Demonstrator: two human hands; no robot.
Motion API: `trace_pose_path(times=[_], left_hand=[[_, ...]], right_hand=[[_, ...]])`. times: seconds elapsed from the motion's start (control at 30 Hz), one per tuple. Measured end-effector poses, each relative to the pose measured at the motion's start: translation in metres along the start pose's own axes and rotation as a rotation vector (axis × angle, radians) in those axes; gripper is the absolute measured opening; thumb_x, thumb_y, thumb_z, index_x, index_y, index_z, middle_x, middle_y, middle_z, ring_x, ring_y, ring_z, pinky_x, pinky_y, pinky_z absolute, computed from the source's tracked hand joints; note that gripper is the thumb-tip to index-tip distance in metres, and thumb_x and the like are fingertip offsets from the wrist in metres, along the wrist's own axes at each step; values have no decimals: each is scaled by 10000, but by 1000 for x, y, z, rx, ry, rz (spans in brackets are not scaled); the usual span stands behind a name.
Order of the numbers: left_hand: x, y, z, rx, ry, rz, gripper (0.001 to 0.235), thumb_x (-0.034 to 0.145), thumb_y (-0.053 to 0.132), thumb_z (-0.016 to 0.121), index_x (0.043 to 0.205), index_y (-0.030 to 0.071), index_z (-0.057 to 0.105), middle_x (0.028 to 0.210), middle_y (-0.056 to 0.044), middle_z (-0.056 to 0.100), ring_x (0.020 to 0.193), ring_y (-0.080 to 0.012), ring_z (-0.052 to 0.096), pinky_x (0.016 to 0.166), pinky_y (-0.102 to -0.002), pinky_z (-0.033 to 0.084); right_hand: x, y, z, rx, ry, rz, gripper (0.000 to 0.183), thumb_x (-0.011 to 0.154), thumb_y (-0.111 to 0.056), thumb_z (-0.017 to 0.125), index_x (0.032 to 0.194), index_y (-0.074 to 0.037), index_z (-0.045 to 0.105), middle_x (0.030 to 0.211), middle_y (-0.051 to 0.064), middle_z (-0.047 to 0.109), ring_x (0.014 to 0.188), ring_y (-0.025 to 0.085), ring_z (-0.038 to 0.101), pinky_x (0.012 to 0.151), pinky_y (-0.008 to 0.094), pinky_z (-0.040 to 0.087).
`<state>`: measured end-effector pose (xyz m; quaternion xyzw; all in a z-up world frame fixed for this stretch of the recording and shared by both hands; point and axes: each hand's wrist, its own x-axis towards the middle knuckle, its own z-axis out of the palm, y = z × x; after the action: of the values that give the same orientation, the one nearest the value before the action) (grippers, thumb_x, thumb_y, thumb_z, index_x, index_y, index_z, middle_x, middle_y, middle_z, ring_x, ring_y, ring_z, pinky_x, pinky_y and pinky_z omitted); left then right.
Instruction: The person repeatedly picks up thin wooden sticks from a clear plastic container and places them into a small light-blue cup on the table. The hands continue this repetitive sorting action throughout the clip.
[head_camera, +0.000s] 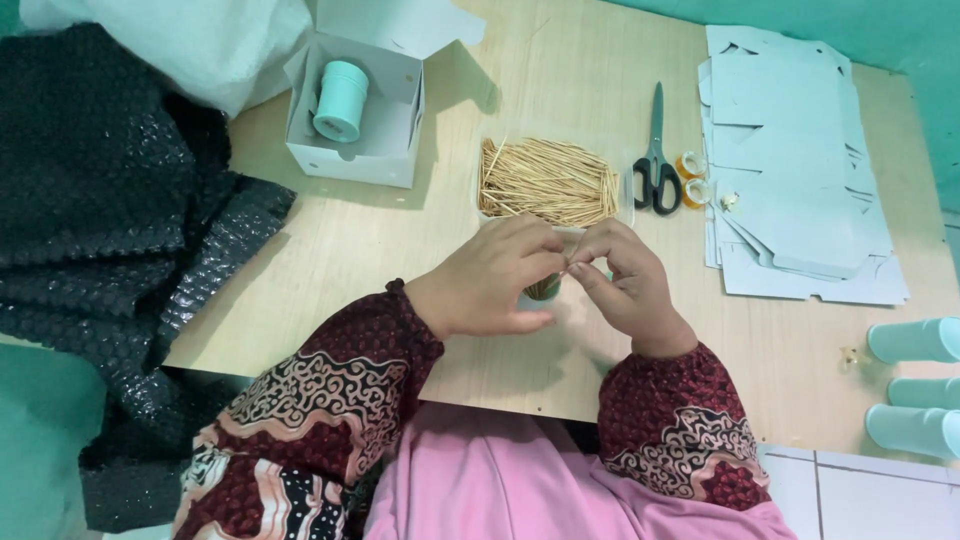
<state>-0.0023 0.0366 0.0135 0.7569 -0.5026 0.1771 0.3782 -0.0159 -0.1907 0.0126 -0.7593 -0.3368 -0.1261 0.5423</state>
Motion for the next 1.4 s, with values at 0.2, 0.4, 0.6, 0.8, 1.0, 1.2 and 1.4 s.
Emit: trace_pose_path(times=[0.2,0.4,0.6,0.8,1.0,1.2,1.4], left_hand=[[-19,-13,17,-16,-78,-79,556,819,474,760,1212,96,650,1255,-140,589,1343,-381,476,1045,-523,411],[-24,-17,20,-110,-67,-122,511,821,406,784,1205,94,658,1284,-139,585,1378,-394,451,1076,-551,400],[-23,-17,13,-61,-100,-108,504,780,349,816,1169,82,638,1259,-120,558,1282,-350,510,985,-499,456],[-27,-21,20,-26,-112,-150,510,765,312,829,1165,74,620,1253,-128,538,1206,-349,538,898,-474,482],[-26,-22,17,-81,-74,-161,484,816,307,792,1181,52,604,1212,-146,540,1114,-360,572,841,-467,487],[-24,-20,8,-86,-73,-174,517,834,314,774,1237,51,584,1193,-154,544,1083,-364,581,824,-466,488],[-24,-21,5,-79,-129,-190,617,810,332,814,1311,80,558,1180,-155,550,1097,-363,585,852,-463,492]], right_hand=[[-5,4,1,3,-26,57,39,931,-32,718,951,2,720,877,110,603,827,255,645,785,368,486],[-1,-4,3,-86,-76,118,49,928,-69,729,940,-22,731,839,97,606,773,261,644,753,376,499],[1,-8,2,-137,-118,208,52,941,-71,695,963,-53,739,802,57,584,763,214,616,714,340,480],[1,-7,1,-237,-162,264,41,938,-53,696,968,-52,723,793,67,602,751,231,604,682,367,492],[-2,-6,4,-355,-157,293,62,902,-53,730,952,-87,741,799,63,622,724,244,586,646,376,485],[-3,-6,10,-482,-155,229,107,906,-45,742,1007,-77,756,841,83,634,786,290,618,659,398,488],[0,-10,-2,-508,-137,178,177,932,30,680,1080,-41,747,852,100,602,828,319,610,680,417,480]])
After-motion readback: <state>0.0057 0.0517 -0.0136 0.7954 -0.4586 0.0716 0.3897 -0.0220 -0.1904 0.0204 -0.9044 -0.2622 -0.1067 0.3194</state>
